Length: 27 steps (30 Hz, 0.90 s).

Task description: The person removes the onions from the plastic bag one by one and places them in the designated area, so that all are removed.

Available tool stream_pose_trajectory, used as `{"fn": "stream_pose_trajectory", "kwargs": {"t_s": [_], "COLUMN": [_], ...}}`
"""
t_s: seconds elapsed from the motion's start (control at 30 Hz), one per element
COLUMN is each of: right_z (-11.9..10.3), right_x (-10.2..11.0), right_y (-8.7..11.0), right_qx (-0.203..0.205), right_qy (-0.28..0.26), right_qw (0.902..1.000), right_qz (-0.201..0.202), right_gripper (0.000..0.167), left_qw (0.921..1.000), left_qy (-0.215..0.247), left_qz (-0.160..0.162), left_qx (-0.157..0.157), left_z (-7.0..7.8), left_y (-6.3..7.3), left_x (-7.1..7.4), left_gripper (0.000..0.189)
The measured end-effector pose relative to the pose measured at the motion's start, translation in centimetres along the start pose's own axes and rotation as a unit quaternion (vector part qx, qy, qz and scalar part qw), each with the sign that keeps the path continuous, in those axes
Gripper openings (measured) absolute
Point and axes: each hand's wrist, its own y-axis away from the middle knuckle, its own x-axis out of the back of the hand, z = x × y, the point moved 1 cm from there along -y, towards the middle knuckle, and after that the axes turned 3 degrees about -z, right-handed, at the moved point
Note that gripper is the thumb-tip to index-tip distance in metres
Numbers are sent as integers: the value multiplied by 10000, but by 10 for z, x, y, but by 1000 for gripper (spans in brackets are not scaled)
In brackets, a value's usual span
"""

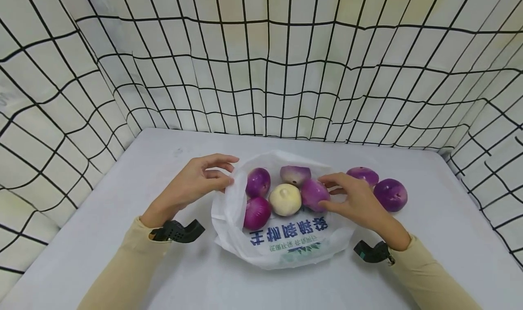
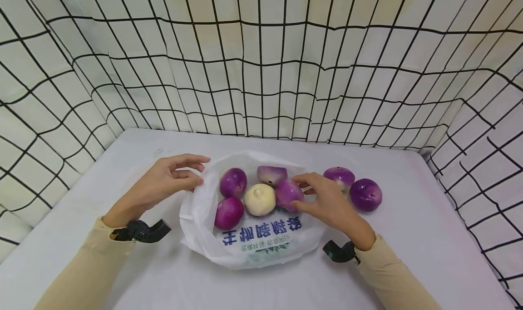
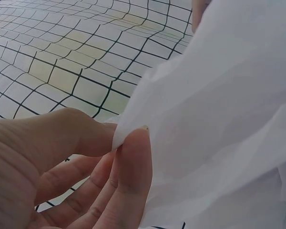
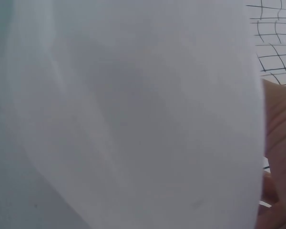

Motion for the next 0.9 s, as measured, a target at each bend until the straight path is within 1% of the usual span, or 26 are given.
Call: {"fn": "stream_pose_trajectory", "kwargs": {"t_s": [0.3, 0.57, 0.9], "right_z": [5, 4, 3], "right_x": [-3, -4, -5], "right_y": [-2, -2, -1], "right_qx": [149, -21, -150], "right_qy": [-79, 67, 39], "right_qw": [9998, 9999, 9997], "right_qz": [-54, -132, -199], "right_gripper": [54, 57, 57], "left_qw": [10000, 10000, 9999], "left_qy": [-5, -24, 38], "left_qz": [-23, -1, -8], "left_qx": [-45, -9, -102], "left_z": [1, 1, 1], "left_y": [1, 2, 1], "left_x": [0, 0, 1], "left_gripper": [54, 55, 53]}}
